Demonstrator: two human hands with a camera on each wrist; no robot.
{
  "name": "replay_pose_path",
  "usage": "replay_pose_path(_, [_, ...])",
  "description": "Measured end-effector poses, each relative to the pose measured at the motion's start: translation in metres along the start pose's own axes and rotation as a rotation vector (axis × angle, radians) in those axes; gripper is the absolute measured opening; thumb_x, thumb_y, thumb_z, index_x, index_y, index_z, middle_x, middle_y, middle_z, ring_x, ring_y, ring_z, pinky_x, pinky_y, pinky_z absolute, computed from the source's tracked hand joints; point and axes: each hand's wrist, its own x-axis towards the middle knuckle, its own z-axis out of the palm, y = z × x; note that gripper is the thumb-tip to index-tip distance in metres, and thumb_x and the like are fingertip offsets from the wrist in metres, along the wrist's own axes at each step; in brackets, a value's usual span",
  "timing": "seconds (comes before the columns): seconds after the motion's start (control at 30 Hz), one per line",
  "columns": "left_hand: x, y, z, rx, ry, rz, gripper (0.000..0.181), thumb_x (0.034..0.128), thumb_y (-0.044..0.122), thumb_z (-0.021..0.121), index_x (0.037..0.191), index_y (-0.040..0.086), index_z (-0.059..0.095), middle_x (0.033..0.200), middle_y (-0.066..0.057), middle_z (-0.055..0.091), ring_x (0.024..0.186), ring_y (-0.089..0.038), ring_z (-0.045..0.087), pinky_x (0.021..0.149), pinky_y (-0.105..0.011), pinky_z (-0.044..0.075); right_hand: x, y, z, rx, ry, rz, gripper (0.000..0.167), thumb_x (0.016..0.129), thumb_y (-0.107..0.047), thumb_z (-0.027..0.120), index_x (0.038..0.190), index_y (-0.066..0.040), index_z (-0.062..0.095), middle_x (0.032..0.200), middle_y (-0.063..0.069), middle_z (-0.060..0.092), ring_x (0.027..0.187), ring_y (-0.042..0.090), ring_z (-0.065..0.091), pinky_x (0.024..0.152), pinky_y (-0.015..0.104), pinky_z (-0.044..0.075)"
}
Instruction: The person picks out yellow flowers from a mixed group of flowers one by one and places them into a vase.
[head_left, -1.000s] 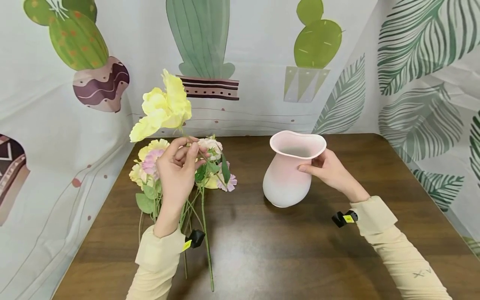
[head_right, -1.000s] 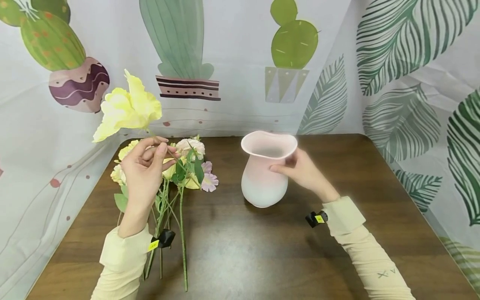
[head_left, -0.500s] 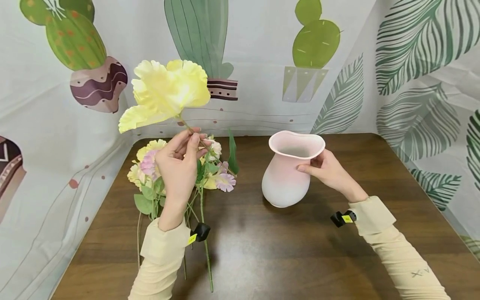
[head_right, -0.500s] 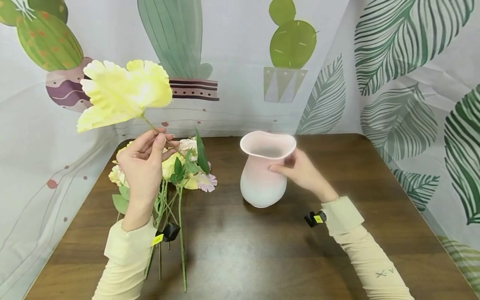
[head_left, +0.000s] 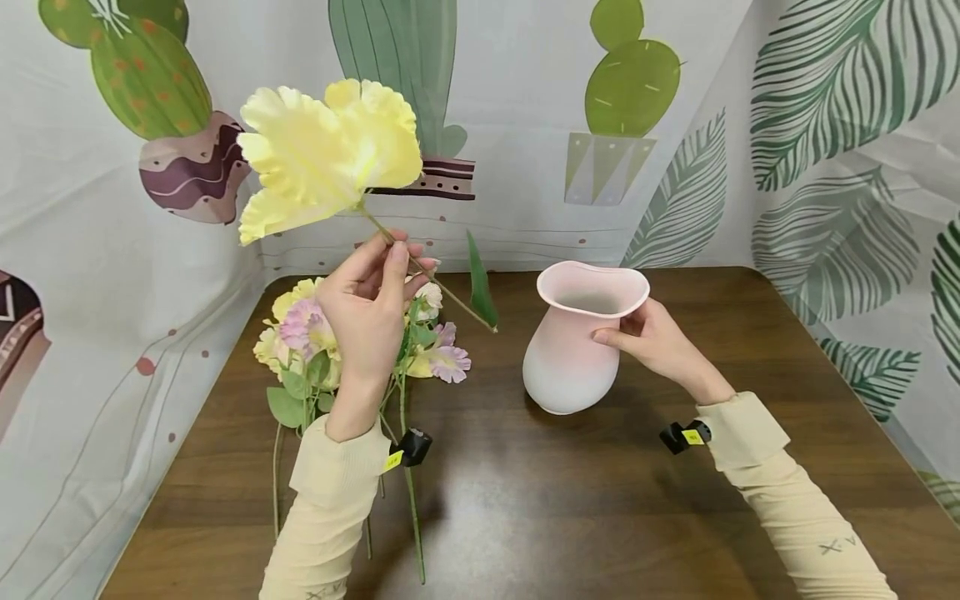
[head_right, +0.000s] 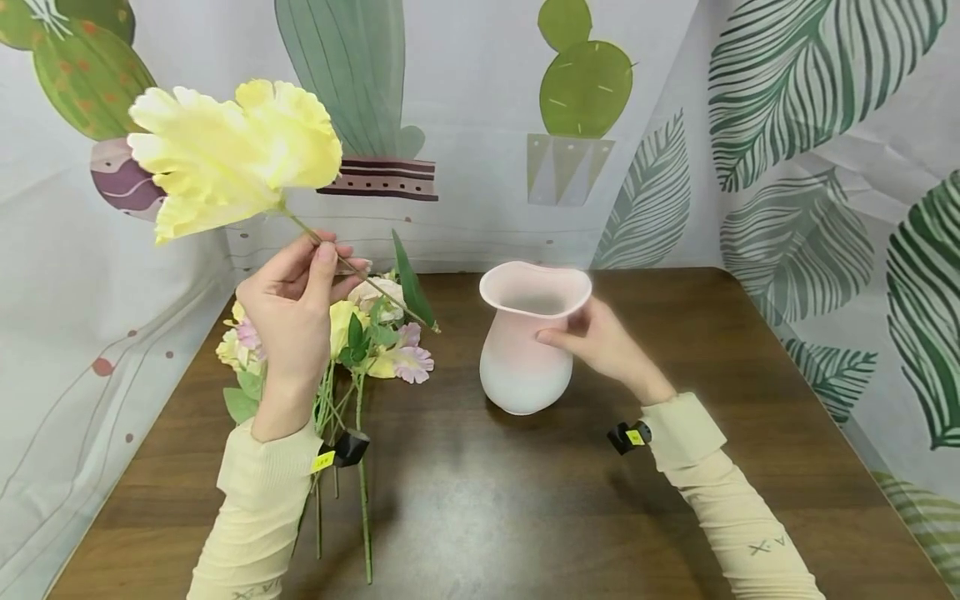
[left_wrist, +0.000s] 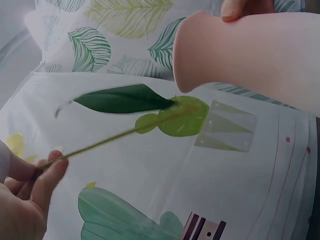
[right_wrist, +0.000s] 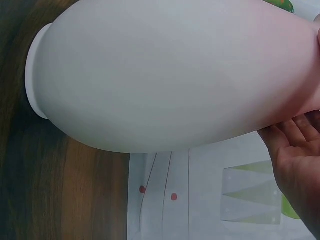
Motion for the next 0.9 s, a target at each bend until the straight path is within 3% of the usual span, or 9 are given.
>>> replay_pose_path(0.2, [0.006,0.002,0.009,-0.078,-0.027,0.036,0.010,0.0933,0.001,0.060,0.096,0.003,0.070,0.080,0.000,0.072,0.071,-0.015,0.071,0.070,-0.036,0.060,0.000,0.000,0.000,0.000,-0.002,-0.001,0.053,0.085,-0.001,0.071,0.133,0.000,0.047,0.117,-0.004,0.058,0.099,0.003,0.059,0.082,0.015,0.051])
replay_pose_path(0.5, [0.011,-0.001,0.029,-0.180,0.020,0.171,0.014,0.0941,0.000,0.056,0.096,0.004,0.070,0.082,-0.003,0.071,0.074,-0.018,0.072,0.071,-0.038,0.060,0.000,0.001,-0.001,-0.007,-0.002,-0.001,0.054,0.086,-0.001,0.070,0.134,0.000,0.046,0.118,-0.006,0.057,0.100,0.003,0.058,0.082,0.014,0.050])
replay_pose_path(0.6, [0.011,-0.003,0.039,-0.197,0.023,0.187,0.013,0.0944,0.002,0.057,0.097,0.005,0.070,0.079,-0.001,0.070,0.074,-0.018,0.072,0.072,-0.040,0.060,-0.001,0.001,-0.001,-0.003,-0.004,0.001,0.054,0.086,-0.001,0.070,0.134,0.000,0.045,0.117,-0.008,0.057,0.100,0.003,0.058,0.082,0.015,0.050])
replay_pose_path(0.8, [0.008,-0.008,0.060,-0.180,-0.055,0.211,0.017,0.0946,0.000,0.057,0.101,-0.016,0.061,0.081,0.002,0.070,0.077,-0.015,0.071,0.075,-0.044,0.059,0.000,0.001,0.000,-0.010,-0.009,0.000,0.053,0.086,-0.001,0.070,0.133,-0.001,0.045,0.116,-0.009,0.057,0.098,0.005,0.057,0.080,0.016,0.051])
replay_pose_path(0.9, [0.005,-0.010,0.070,-0.148,-0.095,0.209,0.017,0.0933,-0.005,0.056,0.102,-0.020,0.059,0.082,-0.012,0.068,0.079,-0.011,0.070,0.074,-0.044,0.059,0.000,0.001,0.000,-0.019,-0.009,0.001,0.054,0.086,-0.002,0.070,0.133,-0.001,0.045,0.116,-0.009,0.057,0.097,0.005,0.057,0.080,0.016,0.051])
